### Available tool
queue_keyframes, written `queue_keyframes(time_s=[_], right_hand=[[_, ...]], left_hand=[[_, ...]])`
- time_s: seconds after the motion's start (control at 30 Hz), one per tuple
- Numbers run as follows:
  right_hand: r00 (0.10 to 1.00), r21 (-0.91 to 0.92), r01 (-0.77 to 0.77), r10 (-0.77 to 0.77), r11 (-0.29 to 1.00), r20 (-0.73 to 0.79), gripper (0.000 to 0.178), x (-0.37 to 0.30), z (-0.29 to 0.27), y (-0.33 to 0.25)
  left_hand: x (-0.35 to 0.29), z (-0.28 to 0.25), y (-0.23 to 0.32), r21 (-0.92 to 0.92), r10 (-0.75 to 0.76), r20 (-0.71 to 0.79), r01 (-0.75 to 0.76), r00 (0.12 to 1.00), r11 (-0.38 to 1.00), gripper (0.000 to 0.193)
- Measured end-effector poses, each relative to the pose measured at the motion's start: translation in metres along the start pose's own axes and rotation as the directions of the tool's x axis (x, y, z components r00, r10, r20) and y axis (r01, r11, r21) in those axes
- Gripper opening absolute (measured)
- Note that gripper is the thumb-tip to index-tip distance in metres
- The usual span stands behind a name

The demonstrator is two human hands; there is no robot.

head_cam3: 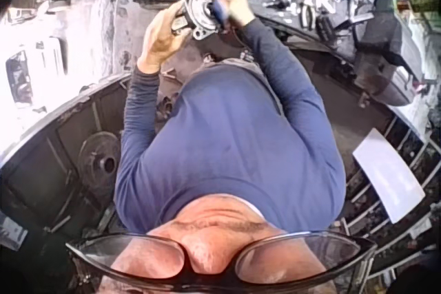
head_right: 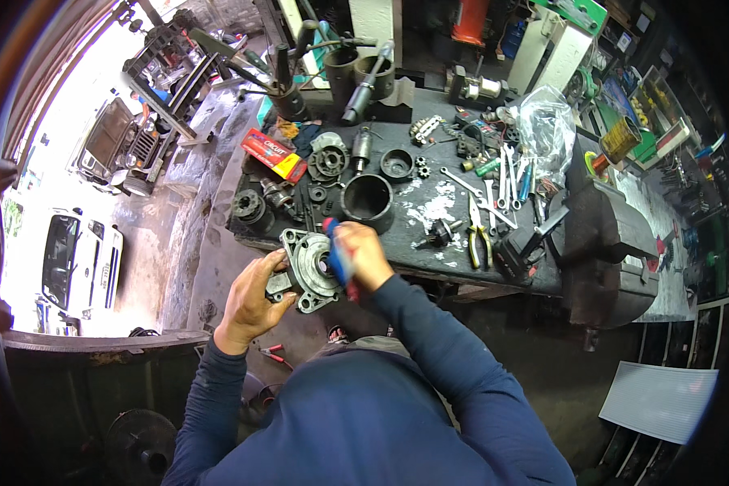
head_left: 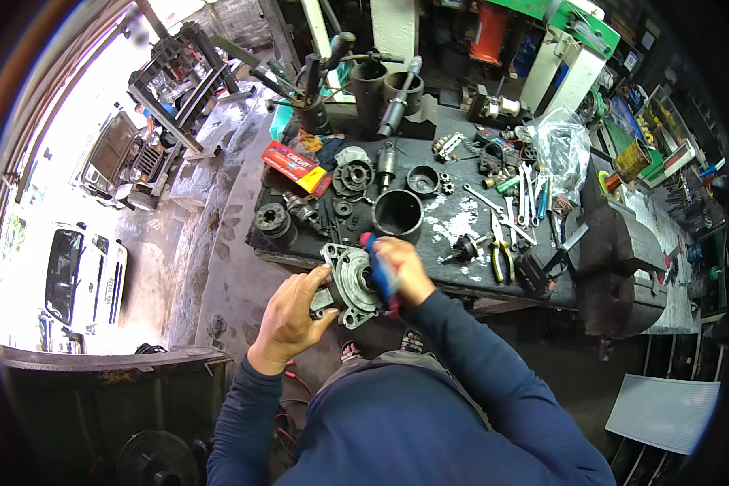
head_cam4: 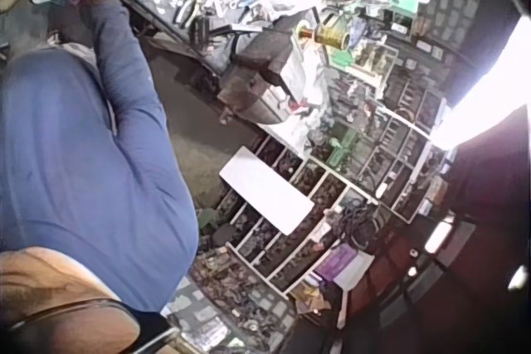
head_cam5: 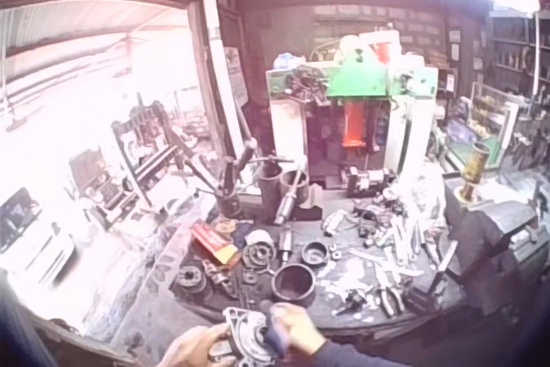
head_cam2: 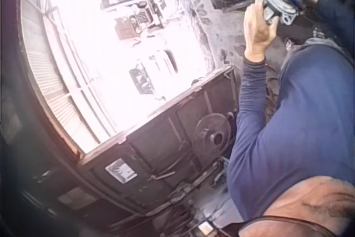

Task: The person cleans a cylindrical metal part with a cloth, then wipes a larger housing component. They insert a shaft into the housing, rotate it, and use a screwdriver to adjust internal components. The person then handles a small spring and places it into the housing, continuing to assemble the mechanism.

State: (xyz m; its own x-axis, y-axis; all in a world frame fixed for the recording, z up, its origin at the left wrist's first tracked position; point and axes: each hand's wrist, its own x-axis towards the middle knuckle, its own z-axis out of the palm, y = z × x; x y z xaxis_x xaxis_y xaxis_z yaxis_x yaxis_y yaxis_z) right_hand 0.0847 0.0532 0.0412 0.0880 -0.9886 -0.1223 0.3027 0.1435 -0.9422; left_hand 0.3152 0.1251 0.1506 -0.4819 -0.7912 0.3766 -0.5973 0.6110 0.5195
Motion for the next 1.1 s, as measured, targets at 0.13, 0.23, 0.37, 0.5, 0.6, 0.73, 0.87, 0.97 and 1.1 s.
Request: queue_keyframes(time_s=[0.13, 0.23, 0.37, 0.5, 0.6, 0.73, 0.87, 0.97, 1.1], right_hand=[[0.998, 0.079, -0.011, 0.006, 0.997, 0.064, 0.030, -0.020, 0.024, -0.028], [0.809, -0.642, 0.581, -0.273, 0.500, 0.521, 0.044, -0.038, 0.082, -0.022], [0.958, -0.602, 0.121, 0.066, 0.789, 0.279, 0.034, -0.003, 0.103, -0.011], [0.939, 0.110, -0.310, 0.322, 0.944, -0.118, 0.041, 0.007, 0.086, -0.005], [0.921, -0.421, -0.102, 0.245, 0.902, 0.304, 0.049, -0.030, 0.075, -0.009], [0.895, -0.515, 0.347, -0.113, 0.784, 0.431, 0.048, -0.056, 0.090, -0.010], [0.982, -0.076, -0.108, 0.118, 0.991, 0.145, 0.039, -0.053, 0.104, -0.007], [0.962, 0.219, -0.272, 0.274, 0.937, 0.023, 0.036, -0.049, 0.102, -0.001], [0.961, 0.243, -0.274, 0.275, 0.931, 0.030, 0.032, -0.045, 0.077, 0.000]], left_hand=[[-0.031, -0.023, -0.017, -0.056, -0.031, -0.079, 0.026, 0.996, 0.998, 0.087], [-0.044, -0.032, -0.029, -0.055, 0.067, 0.006, -0.067, 0.998, 0.996, 0.088], [-0.056, -0.041, -0.042, -0.104, 0.019, 0.032, -0.016, 0.999, 0.994, 0.091], [-0.071, -0.041, -0.049, -0.177, -0.025, -0.077, 0.011, 0.997, 0.984, 0.094], [-0.078, -0.044, -0.058, -0.387, -0.270, -0.057, 0.228, 0.961, 0.893, 0.099], [-0.069, -0.051, -0.075, -0.526, -0.333, 0.079, 0.323, 0.940, 0.787, 0.104], [-0.043, -0.038, -0.081, -0.681, -0.420, -0.093, 0.250, 0.903, 0.688, 0.100], [-0.025, -0.011, -0.077, -0.876, -0.585, -0.138, 0.176, 0.799, 0.448, 0.083], [-0.027, 0.008, -0.082, -0.982, -0.701, 0.134, 0.189, 0.700, 0.001, 0.063]])
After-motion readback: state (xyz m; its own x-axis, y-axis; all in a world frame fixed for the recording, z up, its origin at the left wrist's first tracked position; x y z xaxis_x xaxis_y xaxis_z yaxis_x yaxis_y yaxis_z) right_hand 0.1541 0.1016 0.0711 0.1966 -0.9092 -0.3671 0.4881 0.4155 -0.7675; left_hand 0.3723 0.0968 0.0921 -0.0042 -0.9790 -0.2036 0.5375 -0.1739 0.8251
